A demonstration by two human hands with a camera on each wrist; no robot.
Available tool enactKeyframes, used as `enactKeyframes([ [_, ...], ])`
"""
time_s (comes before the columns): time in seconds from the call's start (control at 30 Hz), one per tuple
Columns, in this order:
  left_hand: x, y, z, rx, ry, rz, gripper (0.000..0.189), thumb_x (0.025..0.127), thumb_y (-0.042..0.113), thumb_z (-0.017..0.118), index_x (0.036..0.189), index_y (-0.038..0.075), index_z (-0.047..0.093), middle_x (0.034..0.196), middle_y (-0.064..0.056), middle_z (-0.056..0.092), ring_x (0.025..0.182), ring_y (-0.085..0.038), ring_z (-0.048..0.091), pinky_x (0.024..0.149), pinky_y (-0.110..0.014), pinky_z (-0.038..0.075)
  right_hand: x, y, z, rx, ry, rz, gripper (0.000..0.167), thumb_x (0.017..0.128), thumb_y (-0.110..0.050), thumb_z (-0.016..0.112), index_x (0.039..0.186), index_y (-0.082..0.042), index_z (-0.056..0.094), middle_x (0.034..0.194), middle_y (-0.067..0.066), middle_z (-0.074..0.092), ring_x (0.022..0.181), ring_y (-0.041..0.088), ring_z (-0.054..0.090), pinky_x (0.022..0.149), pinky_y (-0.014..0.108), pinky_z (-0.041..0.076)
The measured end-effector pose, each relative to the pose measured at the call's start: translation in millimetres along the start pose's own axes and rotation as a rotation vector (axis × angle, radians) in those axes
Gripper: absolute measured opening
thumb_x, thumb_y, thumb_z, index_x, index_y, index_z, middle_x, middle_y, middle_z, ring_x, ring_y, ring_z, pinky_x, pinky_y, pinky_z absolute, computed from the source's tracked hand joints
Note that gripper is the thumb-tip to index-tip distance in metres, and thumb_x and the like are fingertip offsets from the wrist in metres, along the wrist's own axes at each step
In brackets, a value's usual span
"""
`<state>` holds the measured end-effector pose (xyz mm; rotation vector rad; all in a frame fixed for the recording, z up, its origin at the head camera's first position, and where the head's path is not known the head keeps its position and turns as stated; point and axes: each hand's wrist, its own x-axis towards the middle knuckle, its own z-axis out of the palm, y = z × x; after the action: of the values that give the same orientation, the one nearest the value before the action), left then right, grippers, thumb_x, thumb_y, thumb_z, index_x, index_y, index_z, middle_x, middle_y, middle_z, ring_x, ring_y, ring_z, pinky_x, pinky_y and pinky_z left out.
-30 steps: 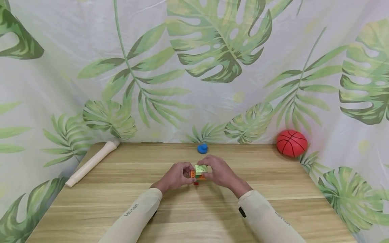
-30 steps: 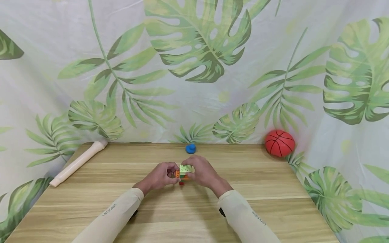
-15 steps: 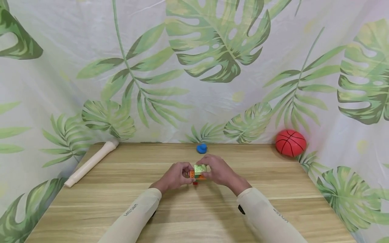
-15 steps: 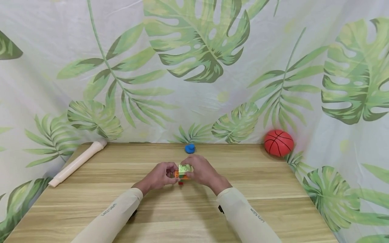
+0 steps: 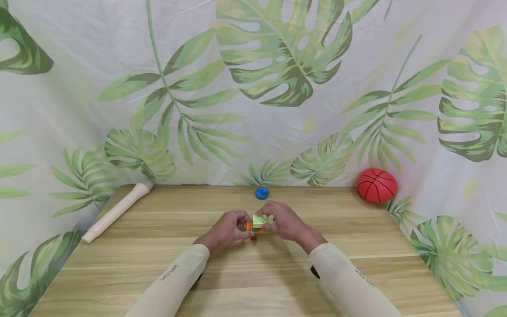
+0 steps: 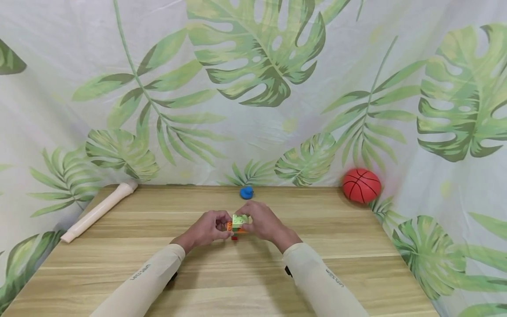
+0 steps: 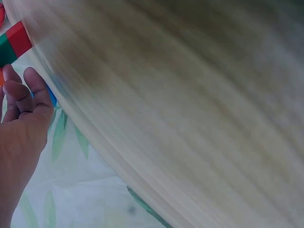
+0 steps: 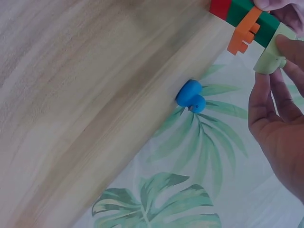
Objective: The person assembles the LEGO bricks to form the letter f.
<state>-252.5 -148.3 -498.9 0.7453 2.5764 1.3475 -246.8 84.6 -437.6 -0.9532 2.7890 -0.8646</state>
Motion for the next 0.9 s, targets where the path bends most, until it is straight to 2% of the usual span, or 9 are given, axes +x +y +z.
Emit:
enactKeyframes([
  [0.4, -2.7, -2.2, -3.5, -0.01, 0.005, -0.009, 0.019, 0.089, 0.01, 0.085, 0.102, 0.005, 0.072, 0.09, -0.007, 0.07, 0.078, -0.012, 0.056, 0.067, -0.019, 0.047, 6.5, -4.2, -1.8, -0.065, -0.031, -0.021, 0.031, 0.093, -0.007, 0.084, 0.124, -0.009, 0.079, 0.123, 0.007, 0.077, 0.115, 0.025, 0.071, 0.098, 0.045, 0.06],
  [0.57, -3.2, -3.8, -3.6, -0.015, 0.01, -0.005, 0.02, 0.088, 0.01, 0.086, 0.102, 0.004, 0.072, 0.09, -0.008, 0.071, 0.078, -0.012, 0.056, 0.067, -0.019, 0.047, 6.9, -4.9, -2.0, -0.055, -0.036, -0.023, 0.032, 0.092, -0.006, 0.083, 0.124, -0.007, 0.079, 0.124, 0.008, 0.077, 0.117, 0.027, 0.071, 0.1, 0.047, 0.059],
  [0.9, -0.9, -3.6, -0.9, -0.026, -0.001, 0.005, 0.019, 0.089, 0.011, 0.085, 0.102, 0.005, 0.073, 0.091, -0.008, 0.071, 0.079, -0.01, 0.057, 0.069, -0.019, 0.048, -0.9, -2.6, -0.5, -0.087, 0.003, -0.046, 0.031, 0.093, -0.009, 0.083, 0.124, -0.007, 0.078, 0.124, 0.009, 0.077, 0.119, 0.029, 0.071, 0.102, 0.048, 0.058],
])
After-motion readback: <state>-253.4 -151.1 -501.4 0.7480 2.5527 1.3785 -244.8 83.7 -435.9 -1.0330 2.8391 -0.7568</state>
